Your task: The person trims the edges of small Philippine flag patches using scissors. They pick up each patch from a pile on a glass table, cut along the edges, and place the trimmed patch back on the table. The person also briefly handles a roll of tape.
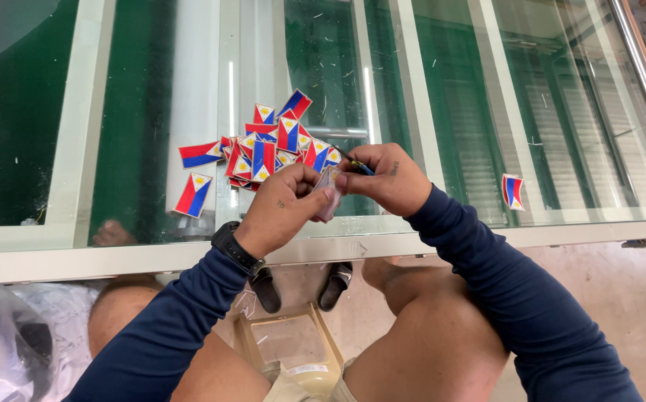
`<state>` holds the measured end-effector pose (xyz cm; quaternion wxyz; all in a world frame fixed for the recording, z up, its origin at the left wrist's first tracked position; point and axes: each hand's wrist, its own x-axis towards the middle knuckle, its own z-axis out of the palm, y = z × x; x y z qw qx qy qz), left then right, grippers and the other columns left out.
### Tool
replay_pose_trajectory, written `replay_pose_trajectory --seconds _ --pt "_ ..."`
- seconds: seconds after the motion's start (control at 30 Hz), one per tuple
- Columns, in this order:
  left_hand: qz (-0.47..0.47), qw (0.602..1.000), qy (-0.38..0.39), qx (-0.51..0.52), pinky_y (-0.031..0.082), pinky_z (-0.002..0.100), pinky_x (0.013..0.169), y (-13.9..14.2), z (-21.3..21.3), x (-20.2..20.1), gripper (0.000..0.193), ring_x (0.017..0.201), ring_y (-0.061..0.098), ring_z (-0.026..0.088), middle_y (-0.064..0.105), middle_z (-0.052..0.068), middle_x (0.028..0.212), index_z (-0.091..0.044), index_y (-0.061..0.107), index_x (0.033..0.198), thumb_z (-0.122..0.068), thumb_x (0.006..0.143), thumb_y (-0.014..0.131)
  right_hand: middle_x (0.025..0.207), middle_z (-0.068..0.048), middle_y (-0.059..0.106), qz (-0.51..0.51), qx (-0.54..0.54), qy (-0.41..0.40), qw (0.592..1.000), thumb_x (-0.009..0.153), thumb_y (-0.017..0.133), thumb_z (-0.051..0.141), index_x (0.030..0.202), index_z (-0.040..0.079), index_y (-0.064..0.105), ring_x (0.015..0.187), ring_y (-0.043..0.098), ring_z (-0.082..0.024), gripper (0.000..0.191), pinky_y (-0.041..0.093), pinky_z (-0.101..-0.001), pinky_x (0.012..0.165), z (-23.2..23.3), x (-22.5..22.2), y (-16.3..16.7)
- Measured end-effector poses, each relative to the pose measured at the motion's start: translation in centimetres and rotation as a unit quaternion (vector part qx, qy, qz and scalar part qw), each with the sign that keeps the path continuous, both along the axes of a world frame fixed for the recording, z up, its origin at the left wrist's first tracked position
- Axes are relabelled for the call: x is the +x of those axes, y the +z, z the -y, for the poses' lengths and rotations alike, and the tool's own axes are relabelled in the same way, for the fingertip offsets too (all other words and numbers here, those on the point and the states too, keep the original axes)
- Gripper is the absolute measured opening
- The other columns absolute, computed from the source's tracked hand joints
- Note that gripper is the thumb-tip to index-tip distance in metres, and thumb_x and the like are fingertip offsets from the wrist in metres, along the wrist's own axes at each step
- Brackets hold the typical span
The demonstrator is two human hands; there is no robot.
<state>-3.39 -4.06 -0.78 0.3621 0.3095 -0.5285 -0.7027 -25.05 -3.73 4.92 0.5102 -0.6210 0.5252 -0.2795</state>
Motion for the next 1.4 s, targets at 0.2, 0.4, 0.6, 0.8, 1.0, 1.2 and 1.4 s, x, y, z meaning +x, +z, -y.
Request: replay_pose_trajectory --seconds 0.2,0.4,0.6,0.8,1.0,1.2,1.4 --pt "0.079 0.996 0.021 -0.035 0.050 0.025 0.060 0.7 -0.1 0.7 0.027 0.066 0.060 0.007 0.067 0.006 0.077 0.000 0.068 0.092 -0.027 0.097 0.071 0.087 -0.004 0.072 -0.032 -0.021 0.012 0.999 0.092 0.075 0.014 0.099 -0.003 0.073 0.081 0.063 -0.005 0.018 0.056 -0.0271 0.075 -0.4 1.0 0.5" --pt "0.177 0.964 0.036 -0.194 0.050 0.027 0.060 2.0 -0.2 1.3 0.025 0.067 0.062 0.009 0.070 0.005 0.078 0.000 0.070 0.095 -0.025 0.093 0.072 0.089 -0.016 0.067 -0.188 -0.255 0.109 0.942 0.084 0.074 0.008 0.099 0.000 0.067 0.081 0.067 -0.034 0.018 0.053 -0.0401 0.070 -0.9 1.7 1.0" --pt "0.157 0.975 0.032 -0.155 0.052 0.026 0.062 2.2 -0.4 1.8 0.021 0.069 0.062 0.007 0.073 0.004 0.081 -0.001 0.071 0.096 -0.022 0.093 0.070 0.092 -0.023 0.060 -0.254 -0.296 0.096 0.916 0.085 0.067 0.003 0.101 -0.001 0.055 0.089 0.059 -0.046 0.021 0.047 -0.0507 0.073 -2.0 3.0 0.2" --pt "0.072 0.996 -0.016 -0.054 0.053 0.025 0.066 1.3 -0.2 1.7 0.017 0.069 0.061 0.007 0.069 0.003 0.078 0.000 0.067 0.099 -0.017 0.096 0.065 0.092 -0.022 0.064 -0.205 -0.255 0.083 0.941 0.084 0.063 0.002 0.102 0.001 0.057 0.088 0.062 -0.046 0.020 0.050 -0.0488 0.074 -2.0 3.2 0.6" --pt "0.028 0.998 -0.050 -0.020 0.054 0.026 0.070 0.4 0.4 1.7 0.013 0.076 0.063 0.008 0.068 0.003 0.085 0.001 0.064 0.103 -0.009 0.094 0.063 0.091 -0.023 0.065 -0.238 -0.246 0.078 0.936 0.090 0.063 0.006 0.102 -0.001 0.057 0.088 0.063 -0.043 0.016 0.050 -0.0457 0.074 -2.2 3.3 0.8" --pt "-0.041 0.997 -0.069 0.015 0.059 0.028 0.079 0.9 -0.3 1.6 0.015 0.084 0.067 0.010 0.068 0.002 0.095 0.001 0.061 0.107 -0.010 0.095 0.063 0.098 -0.003 0.069 0.104 0.053 0.070 0.991 0.102 0.056 0.021 0.116 0.002 0.061 0.088 0.063 -0.008 0.024 0.056 -0.0289 0.080 -1.9 1.8 1.3" --pt "0.017 0.998 -0.052 -0.021 0.059 0.028 0.076 1.0 0.1 1.6 0.018 0.082 0.069 0.011 0.069 0.005 0.094 0.002 0.063 0.105 -0.011 0.093 0.067 0.090 -0.002 0.068 0.016 0.007 0.072 0.997 0.103 0.059 0.023 0.106 0.003 0.067 0.083 0.059 -0.007 0.022 0.054 -0.0268 0.076 -1.6 0.8 1.1"
